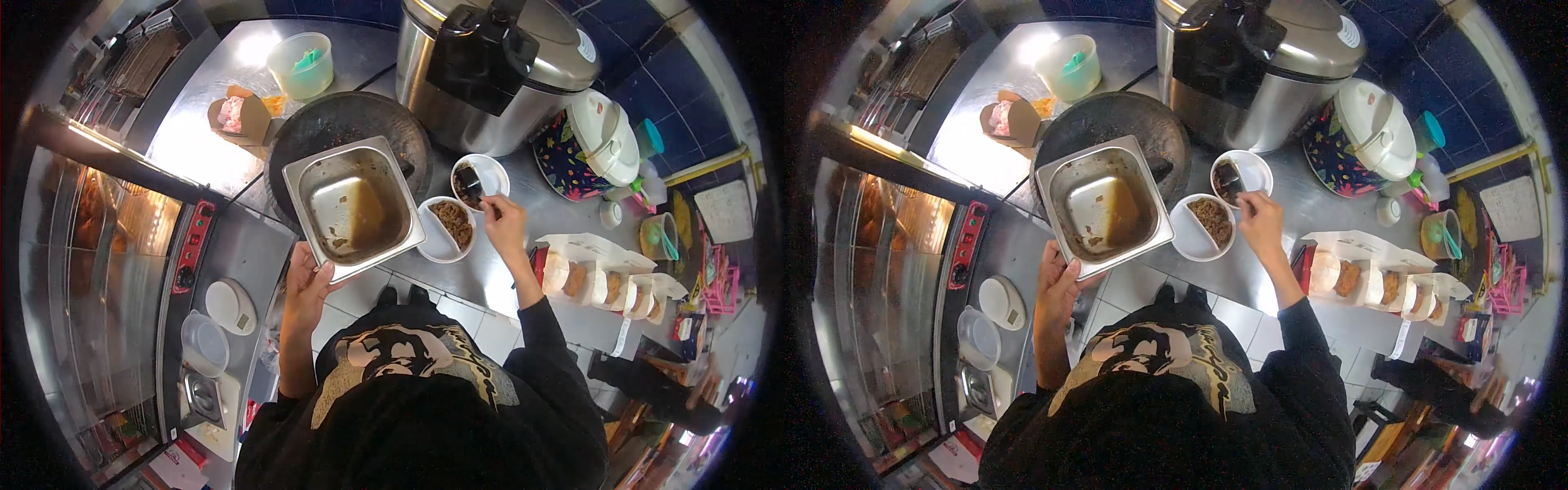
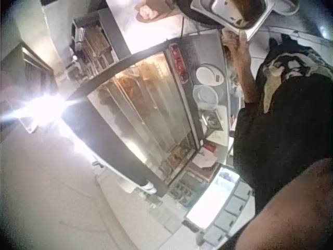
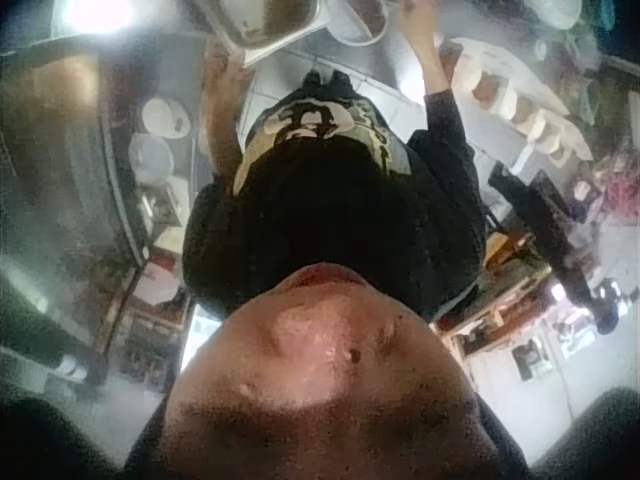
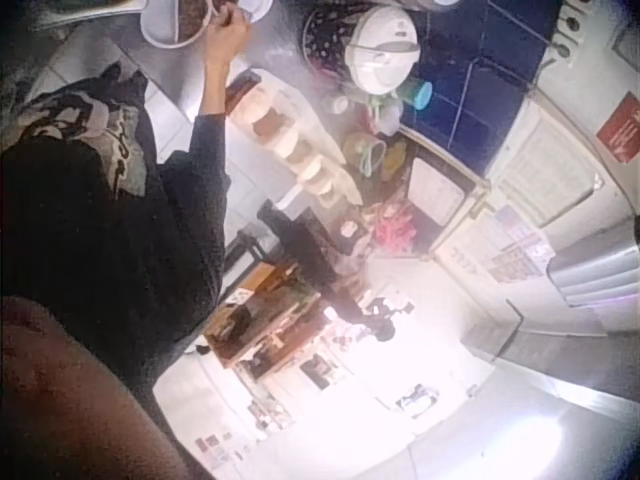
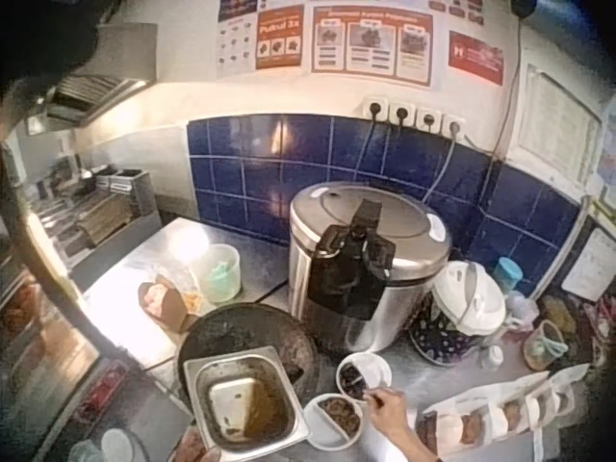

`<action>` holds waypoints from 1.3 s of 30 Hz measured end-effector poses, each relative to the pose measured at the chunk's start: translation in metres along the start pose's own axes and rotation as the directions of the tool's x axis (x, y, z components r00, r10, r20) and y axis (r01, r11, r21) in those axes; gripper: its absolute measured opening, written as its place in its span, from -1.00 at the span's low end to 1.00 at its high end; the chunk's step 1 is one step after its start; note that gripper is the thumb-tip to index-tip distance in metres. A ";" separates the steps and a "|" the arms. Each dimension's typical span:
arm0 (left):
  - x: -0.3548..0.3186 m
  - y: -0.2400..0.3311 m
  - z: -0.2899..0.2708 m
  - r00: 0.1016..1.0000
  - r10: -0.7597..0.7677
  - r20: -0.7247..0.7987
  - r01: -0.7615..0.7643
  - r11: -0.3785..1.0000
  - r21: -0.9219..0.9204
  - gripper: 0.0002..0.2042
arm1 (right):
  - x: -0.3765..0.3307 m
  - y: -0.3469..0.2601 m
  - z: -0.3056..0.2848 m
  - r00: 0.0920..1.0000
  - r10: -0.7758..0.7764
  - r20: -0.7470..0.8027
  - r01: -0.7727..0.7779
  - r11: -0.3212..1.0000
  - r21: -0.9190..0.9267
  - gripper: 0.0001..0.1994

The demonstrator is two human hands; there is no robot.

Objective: The person assembles two meal boxes by scooping cooked meat and scrambled eggs into divided containers, then adds condiment packets and a receipt. The person uses a ladle and a metal food pan to transfer food items and places the completed boxes on the counter.

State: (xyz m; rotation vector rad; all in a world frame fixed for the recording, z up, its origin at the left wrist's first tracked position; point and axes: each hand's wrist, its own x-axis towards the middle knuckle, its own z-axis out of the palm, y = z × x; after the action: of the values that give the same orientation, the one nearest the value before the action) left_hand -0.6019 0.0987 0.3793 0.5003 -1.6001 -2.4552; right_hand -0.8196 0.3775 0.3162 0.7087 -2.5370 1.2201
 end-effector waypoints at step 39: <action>0.010 0.006 0.005 0.994 0.013 0.106 -0.019 0.998 0.060 -0.75 | 0.020 -0.138 -0.057 0.889 -0.453 -0.064 0.455 0.891 0.011 -0.72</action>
State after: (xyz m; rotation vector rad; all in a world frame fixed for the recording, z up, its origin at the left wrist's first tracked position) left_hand -0.6131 0.0978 0.3849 0.3701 -1.7162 -2.4659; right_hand -0.7652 0.3419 0.4518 1.1719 -2.1334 1.0858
